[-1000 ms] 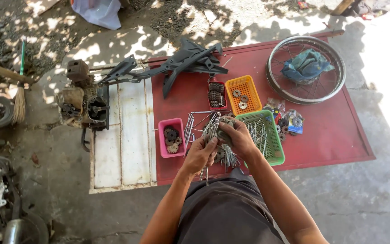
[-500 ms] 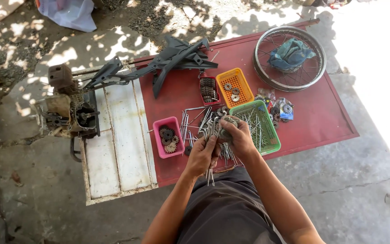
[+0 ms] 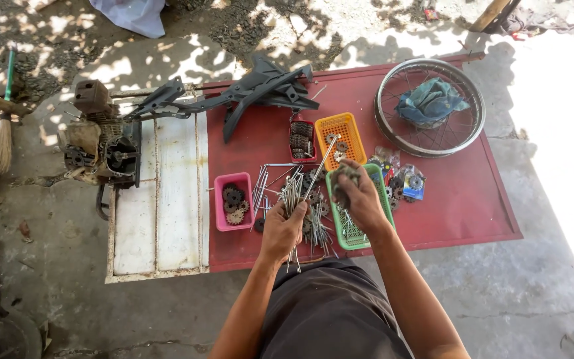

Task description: The person wipes a small metal gear with a cloth, then picks up a bundle of long metal rods and wipes them with the same cloth. The person continues to wipe the rods and other small metal parts on the table.

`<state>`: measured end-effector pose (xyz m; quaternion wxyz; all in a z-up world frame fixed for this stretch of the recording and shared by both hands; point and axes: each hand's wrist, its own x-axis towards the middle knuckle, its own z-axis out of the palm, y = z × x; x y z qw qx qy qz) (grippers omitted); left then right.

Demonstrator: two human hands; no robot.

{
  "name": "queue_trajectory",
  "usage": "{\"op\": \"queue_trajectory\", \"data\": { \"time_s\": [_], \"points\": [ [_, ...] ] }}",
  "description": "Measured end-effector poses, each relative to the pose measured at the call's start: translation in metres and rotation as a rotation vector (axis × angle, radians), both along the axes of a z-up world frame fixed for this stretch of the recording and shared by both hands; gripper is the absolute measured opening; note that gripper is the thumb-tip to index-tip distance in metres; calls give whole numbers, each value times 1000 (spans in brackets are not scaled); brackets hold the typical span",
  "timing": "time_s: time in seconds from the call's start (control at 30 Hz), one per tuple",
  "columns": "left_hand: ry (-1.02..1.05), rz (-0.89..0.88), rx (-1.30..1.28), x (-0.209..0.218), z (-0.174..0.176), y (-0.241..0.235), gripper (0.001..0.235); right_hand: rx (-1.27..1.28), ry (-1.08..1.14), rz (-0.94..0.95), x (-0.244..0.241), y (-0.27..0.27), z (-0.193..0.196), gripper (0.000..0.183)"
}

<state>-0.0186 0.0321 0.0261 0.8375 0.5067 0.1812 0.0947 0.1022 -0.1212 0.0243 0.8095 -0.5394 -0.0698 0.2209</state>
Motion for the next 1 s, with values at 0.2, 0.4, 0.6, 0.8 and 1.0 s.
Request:
{"op": "queue_trajectory", "data": {
  "time_s": [0.2,0.4,0.6,0.8,1.0],
  "points": [
    [16,127,136,26,29,-61,14,114,99,35,-2,-20,27,54],
    [42,243,426,31,58,-88,17,127,81,231,0,-52,26,51],
    [96,256,525,21,60,-88,17,-188,-153,357,1,-61,11,50],
    [68,198,462,13,62,-71,12,-214,-120,219,-21,-39,39,38],
    [109,95,435,1,70,-40,13,-257,-169,20,-47,-4,46,15]
  ]
}}
